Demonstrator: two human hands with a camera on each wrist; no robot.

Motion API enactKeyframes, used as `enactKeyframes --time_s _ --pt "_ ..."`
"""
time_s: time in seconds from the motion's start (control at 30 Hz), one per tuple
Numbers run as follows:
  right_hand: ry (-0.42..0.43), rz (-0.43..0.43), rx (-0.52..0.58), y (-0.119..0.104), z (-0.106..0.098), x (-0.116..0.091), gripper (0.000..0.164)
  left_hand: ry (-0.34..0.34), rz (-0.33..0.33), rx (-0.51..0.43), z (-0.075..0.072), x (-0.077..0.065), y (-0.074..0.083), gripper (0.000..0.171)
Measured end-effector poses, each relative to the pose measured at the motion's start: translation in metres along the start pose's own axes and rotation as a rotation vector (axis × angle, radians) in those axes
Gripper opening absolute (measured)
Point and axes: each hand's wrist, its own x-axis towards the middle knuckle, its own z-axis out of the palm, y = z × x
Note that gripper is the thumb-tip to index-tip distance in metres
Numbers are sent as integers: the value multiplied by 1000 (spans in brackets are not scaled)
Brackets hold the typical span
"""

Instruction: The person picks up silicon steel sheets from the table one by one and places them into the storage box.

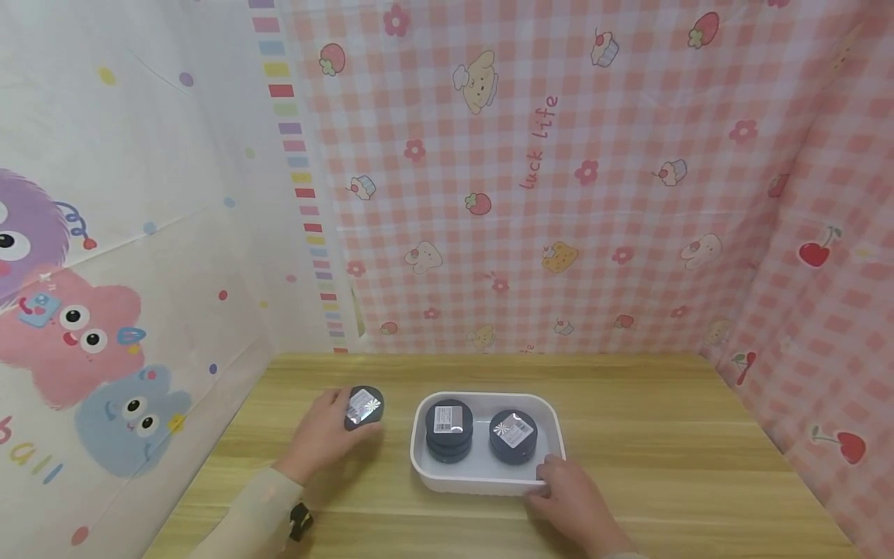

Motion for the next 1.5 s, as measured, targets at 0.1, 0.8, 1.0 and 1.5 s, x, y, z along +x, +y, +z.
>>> enactKeyframes --time_s 0.1,0.8,1.0,1.5 --pt "1 0 1 0 0 0 25 1 6 -5 0 1 3 97" --pt "39 -39 9 3 3 -3 26 2 61 -15 4 7 24 98" --pt "41 -41 10 5 3 -3 26 -4 86 -23 5 8 34 97" --pt "51 -60 12 6 3 0 25 3 143 -27 13 13 54 96"
